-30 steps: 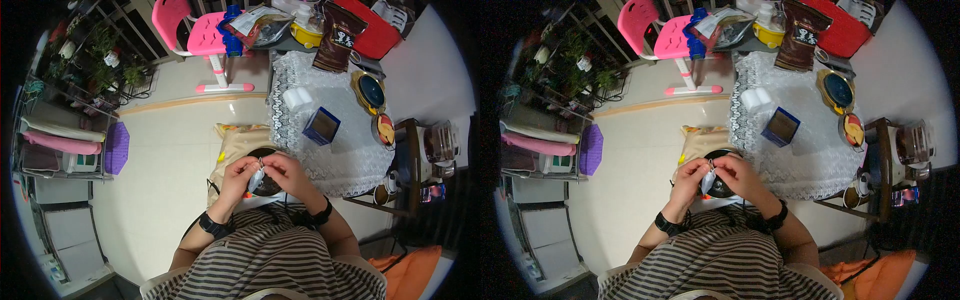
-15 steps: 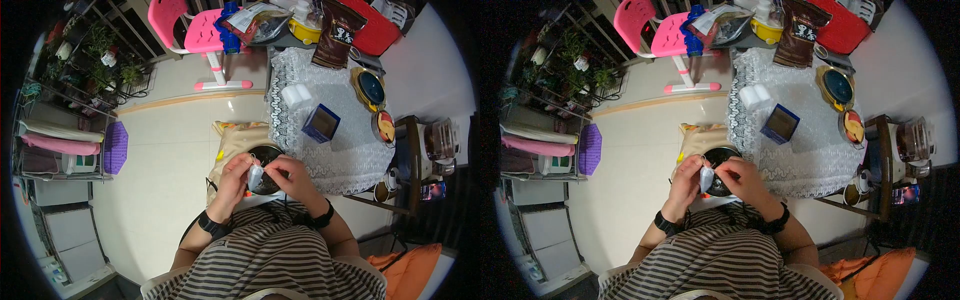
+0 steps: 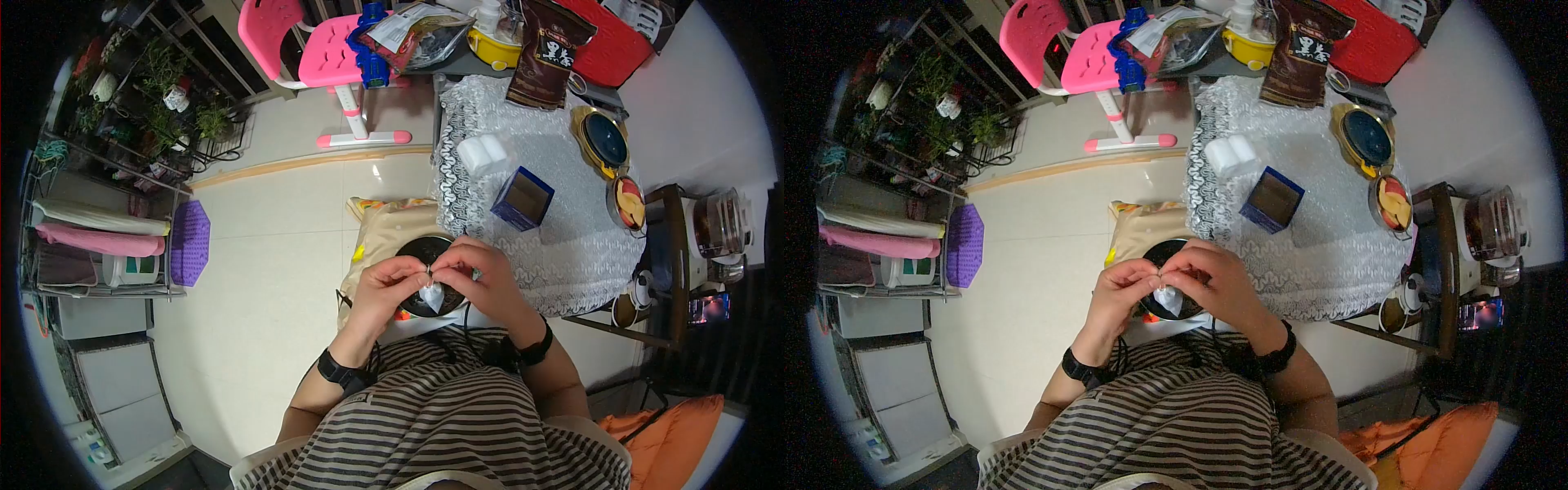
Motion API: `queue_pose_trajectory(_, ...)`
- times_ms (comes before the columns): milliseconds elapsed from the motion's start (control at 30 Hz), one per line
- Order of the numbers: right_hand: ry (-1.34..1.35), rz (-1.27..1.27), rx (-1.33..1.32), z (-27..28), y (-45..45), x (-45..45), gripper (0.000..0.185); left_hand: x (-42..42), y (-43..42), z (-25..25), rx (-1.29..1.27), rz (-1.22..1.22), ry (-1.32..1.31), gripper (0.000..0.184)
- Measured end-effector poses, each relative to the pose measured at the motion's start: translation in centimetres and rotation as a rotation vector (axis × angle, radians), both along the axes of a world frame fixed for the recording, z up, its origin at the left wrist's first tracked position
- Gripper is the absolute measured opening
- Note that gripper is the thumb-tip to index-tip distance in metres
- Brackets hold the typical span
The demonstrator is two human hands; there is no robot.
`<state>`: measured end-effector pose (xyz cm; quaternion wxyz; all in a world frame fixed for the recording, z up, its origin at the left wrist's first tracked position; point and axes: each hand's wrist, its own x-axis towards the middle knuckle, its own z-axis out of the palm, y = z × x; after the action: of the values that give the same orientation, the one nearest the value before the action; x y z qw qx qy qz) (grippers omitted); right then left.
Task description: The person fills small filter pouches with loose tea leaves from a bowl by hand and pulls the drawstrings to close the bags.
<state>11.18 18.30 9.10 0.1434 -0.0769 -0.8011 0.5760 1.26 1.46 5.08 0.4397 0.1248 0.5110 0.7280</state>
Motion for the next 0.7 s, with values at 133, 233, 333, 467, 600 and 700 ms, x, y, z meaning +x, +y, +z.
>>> queue_pose_trajectory(133,0.026,0.077,0.041,0.2,0.4,-0.7,0.012,-0.2,-0.2,0.9,-0.068,-0.119,0.064,0.014)
queue_pose_trajectory(233,0.051,0.133,0.049,-0.5,0.4,-1.2,0.015,-0.4,-0.4,1.3,-0.11,-0.196,0.089,0.015)
queue_pose_trajectory(333,0.09,0.137,0.075,-0.8,0.3,-1.5,0.014,-0.7,-0.7,1.1,-0.138,-0.239,0.081,0.012)
queue_pose_trajectory(467,-0.073,-0.157,-0.225,-1.3,0.1,-1.4,0.023,-0.9,-0.6,-0.1,-0.033,-0.195,0.032,0.01)
queue_pose_trajectory(600,-0.168,0.071,-0.298,-1.9,0.5,-0.4,0.02,-0.6,-0.4,0.1,-0.034,-0.051,-0.037,0.007)
queue_pose_trajectory(700,-0.158,0.085,-0.34,-2.6,0.2,-0.2,0.016,-0.6,-0.3,-0.5,-0.021,-0.046,-0.009,0.008)
